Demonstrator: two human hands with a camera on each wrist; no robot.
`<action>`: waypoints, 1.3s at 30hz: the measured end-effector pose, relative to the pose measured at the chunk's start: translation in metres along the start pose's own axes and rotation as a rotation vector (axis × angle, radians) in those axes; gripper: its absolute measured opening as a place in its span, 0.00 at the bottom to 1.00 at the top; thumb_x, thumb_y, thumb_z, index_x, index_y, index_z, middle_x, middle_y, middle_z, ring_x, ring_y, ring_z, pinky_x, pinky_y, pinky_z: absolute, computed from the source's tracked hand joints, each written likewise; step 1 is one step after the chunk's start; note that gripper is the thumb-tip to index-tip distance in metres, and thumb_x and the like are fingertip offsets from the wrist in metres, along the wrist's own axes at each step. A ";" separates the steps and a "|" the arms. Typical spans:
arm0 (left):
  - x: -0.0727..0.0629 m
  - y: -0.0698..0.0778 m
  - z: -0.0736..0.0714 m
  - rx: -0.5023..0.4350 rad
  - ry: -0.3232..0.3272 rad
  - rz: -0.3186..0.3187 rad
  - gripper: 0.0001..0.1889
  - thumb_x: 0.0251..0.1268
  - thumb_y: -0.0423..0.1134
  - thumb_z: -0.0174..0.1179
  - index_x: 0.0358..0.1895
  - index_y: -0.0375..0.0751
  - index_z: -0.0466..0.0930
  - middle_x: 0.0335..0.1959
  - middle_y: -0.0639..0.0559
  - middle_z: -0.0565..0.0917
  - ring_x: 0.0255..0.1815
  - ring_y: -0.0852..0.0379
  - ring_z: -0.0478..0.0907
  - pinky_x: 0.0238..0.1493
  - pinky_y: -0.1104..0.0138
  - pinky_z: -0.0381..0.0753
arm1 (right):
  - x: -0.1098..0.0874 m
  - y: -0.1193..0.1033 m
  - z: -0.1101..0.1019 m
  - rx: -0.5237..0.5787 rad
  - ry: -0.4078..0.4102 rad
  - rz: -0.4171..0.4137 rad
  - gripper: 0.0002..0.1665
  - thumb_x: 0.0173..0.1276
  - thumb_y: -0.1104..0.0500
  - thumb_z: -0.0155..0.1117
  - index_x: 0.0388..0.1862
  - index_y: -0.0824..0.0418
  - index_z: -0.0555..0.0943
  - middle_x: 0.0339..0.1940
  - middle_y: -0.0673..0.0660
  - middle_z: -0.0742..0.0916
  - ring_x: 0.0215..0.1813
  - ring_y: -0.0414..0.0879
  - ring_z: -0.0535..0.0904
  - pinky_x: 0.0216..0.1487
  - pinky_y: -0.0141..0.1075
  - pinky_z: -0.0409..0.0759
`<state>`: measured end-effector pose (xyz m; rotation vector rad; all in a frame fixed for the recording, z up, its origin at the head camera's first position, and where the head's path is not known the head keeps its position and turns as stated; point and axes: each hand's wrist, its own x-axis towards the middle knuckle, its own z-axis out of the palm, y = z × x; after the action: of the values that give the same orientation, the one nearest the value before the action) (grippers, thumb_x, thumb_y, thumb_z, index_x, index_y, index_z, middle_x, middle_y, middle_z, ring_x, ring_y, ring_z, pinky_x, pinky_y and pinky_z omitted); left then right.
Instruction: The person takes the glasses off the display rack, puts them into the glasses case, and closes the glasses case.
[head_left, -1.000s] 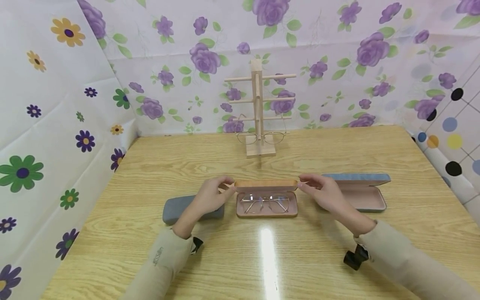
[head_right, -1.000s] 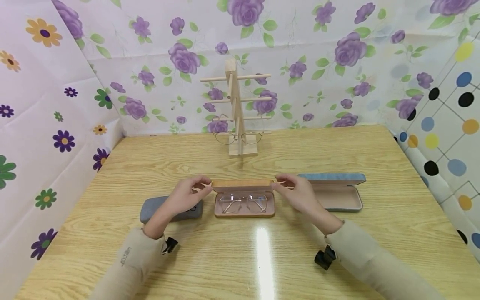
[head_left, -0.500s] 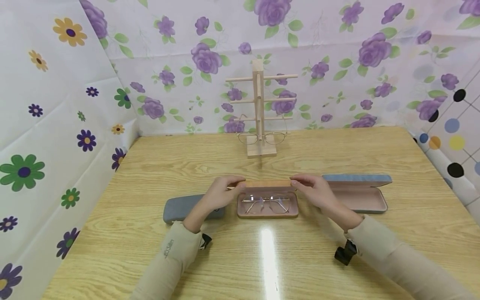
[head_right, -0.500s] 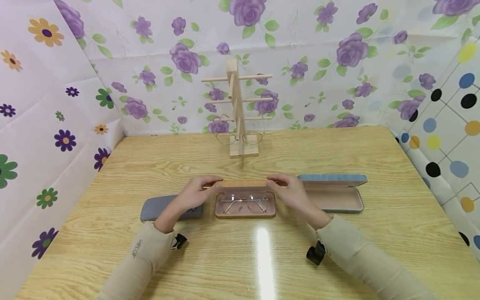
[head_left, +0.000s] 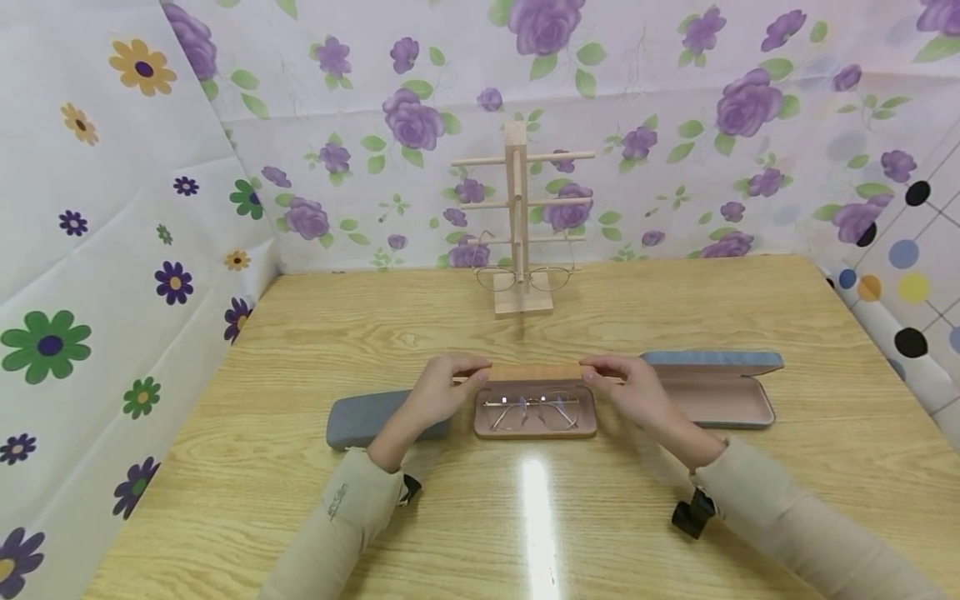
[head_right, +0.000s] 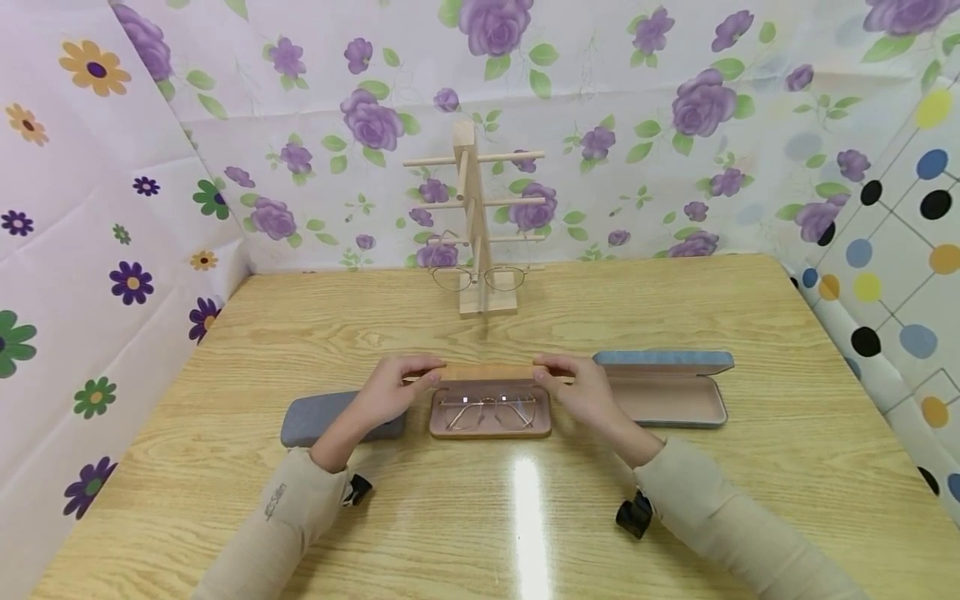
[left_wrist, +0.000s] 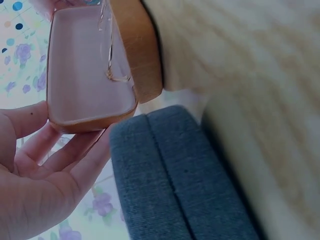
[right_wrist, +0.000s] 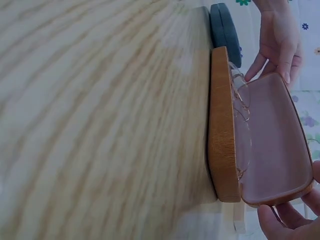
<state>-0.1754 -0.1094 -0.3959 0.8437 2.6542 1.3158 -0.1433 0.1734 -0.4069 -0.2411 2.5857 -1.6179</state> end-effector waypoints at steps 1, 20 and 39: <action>-0.001 0.000 0.000 -0.005 0.001 0.002 0.12 0.65 0.33 0.54 0.47 0.29 0.79 0.46 0.40 0.81 0.46 0.48 0.78 0.45 0.61 0.78 | 0.000 0.001 0.000 -0.001 0.002 -0.009 0.23 0.67 0.53 0.57 0.56 0.67 0.75 0.52 0.63 0.80 0.55 0.56 0.73 0.51 0.47 0.75; -0.015 0.001 0.006 -0.048 0.018 -0.046 0.14 0.63 0.35 0.56 0.50 0.31 0.78 0.47 0.41 0.80 0.47 0.47 0.78 0.40 0.63 0.80 | -0.005 0.010 0.003 0.016 0.020 -0.059 0.21 0.65 0.57 0.60 0.52 0.68 0.77 0.52 0.64 0.80 0.57 0.56 0.72 0.53 0.45 0.74; -0.020 0.006 0.003 -0.148 -0.063 -0.146 0.14 0.57 0.30 0.61 0.47 0.32 0.79 0.53 0.39 0.75 0.55 0.45 0.71 0.44 0.63 0.79 | -0.012 0.015 0.001 0.050 -0.038 0.004 0.19 0.59 0.59 0.65 0.50 0.63 0.80 0.57 0.62 0.77 0.60 0.57 0.69 0.53 0.44 0.74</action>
<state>-0.1544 -0.1144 -0.3966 0.6487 2.4805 1.4035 -0.1326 0.1816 -0.4211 -0.2602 2.5122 -1.6575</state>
